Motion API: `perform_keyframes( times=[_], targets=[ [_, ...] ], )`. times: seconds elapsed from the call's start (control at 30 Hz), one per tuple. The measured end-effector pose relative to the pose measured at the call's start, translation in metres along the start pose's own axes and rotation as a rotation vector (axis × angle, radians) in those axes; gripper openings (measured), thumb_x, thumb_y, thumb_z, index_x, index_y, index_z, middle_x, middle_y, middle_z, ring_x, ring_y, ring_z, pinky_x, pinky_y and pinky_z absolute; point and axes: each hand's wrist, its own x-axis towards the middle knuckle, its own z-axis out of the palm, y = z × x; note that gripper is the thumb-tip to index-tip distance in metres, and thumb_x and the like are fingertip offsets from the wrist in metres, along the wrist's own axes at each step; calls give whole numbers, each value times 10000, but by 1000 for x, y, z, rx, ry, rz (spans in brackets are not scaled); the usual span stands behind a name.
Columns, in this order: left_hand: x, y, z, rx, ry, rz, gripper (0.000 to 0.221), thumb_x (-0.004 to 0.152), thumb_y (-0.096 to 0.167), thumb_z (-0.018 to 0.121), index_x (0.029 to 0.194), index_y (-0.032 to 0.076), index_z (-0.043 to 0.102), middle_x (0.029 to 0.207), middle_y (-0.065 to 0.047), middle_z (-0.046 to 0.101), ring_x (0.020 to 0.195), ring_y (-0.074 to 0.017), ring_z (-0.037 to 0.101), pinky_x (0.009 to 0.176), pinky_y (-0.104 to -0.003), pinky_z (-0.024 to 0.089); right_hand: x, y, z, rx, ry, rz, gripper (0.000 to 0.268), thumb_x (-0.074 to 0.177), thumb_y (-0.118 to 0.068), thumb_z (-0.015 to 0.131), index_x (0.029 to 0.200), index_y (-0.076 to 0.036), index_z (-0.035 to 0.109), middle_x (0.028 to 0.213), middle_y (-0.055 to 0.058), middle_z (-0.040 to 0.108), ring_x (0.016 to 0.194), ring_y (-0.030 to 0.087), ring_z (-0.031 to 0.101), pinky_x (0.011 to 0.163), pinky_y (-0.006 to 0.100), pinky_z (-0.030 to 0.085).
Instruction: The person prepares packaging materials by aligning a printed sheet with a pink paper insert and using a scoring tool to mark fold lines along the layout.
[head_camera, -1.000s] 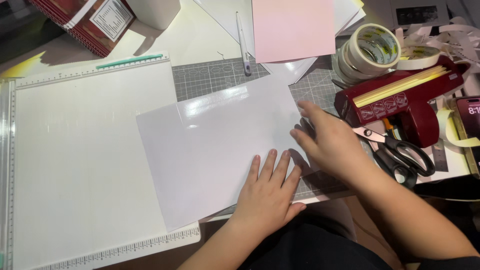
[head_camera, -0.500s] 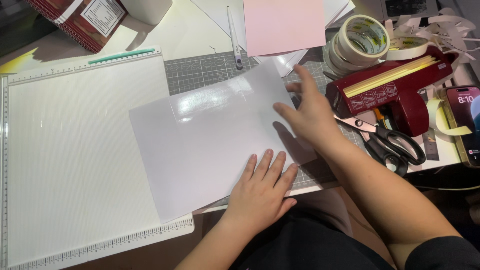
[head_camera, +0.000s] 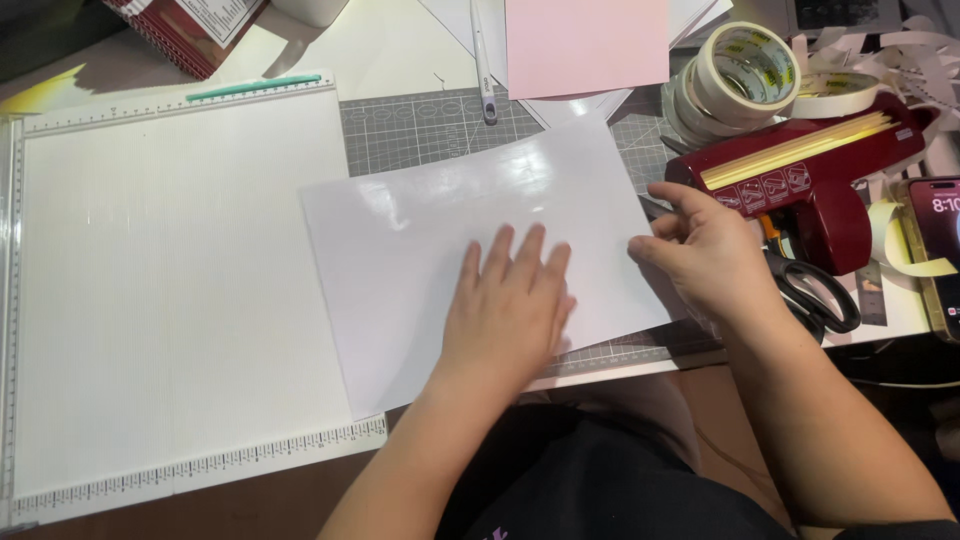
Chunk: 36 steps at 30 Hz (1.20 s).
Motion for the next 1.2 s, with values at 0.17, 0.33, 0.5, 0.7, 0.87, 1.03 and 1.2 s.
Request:
perform_keyframes(
  times=[0.17, 0.33, 0.5, 0.7, 0.87, 1.03, 1.2],
  targets=[
    [29, -16, 10, 162, -304, -213, 555, 1044, 293, 450, 1541, 47, 429, 1595, -261, 388, 1517, -465, 289, 1197, -689, 158, -4, -11, -7, 80, -7, 88, 380, 965, -96, 713, 1329, 8, 681, 895, 174, 741, 800, 247, 691, 760, 345, 544],
    [30, -15, -2, 111, -398, -228, 577, 1069, 293, 392, 1592, 57, 337, 1658, -235, 292, 1549, -447, 210, 1220, -664, 129, -1, -16, 6, 180, 44, 59, 450, 1083, -348, 487, 1316, -16, 683, 1090, 235, 692, 1107, 331, 632, 1006, 490, 492],
    [37, -37, 2, 92, -370, -190, 526, 1056, 270, 427, 1550, 87, 431, 1605, -213, 394, 1512, -430, 313, 1199, -638, 240, 3, 21, 38, 597, -115, -120, 781, 1056, -558, 229, 1412, 50, 565, 1340, 304, 628, 1316, 413, 566, 1141, 569, 422],
    [47, -65, -38, -406, -185, -310, 502, 1056, 266, 411, 1456, -14, 525, 1435, -284, 574, 1378, -457, 506, 1165, -564, 368, -10, -1, 61, -144, -410, -558, 953, 949, -741, 148, 1627, -75, 208, 1660, 311, 198, 1478, 544, 203, 1215, 627, 188],
    [47, -78, -42, -328, 146, -307, 570, 1072, 414, 388, 1506, 49, 442, 1469, -254, 497, 1358, -470, 500, 1131, -578, 402, -18, -13, 82, -693, -400, -580, 889, 982, -685, 429, 1618, -78, 300, 1654, 328, 174, 1492, 574, 164, 1192, 653, 185],
    [48, -94, -15, 33, 52, 36, 537, 1027, 445, 507, 1494, 179, 505, 1509, -199, 458, 1401, -476, 420, 1130, -634, 363, -17, -6, 93, -810, -318, -612, 839, 966, -723, 449, 1515, -89, 422, 1648, 276, 227, 1469, 581, 217, 1167, 641, 259],
    [48, -104, -6, 124, -192, 17, 591, 1014, 608, 367, 1518, 317, 470, 1621, -123, 375, 1501, -425, 309, 1175, -670, 263, -7, 8, 78, -541, -252, -688, 533, 1026, -500, 474, 1370, -120, 618, 1584, 245, 404, 1435, 570, 320, 1149, 640, 300]
  ],
)
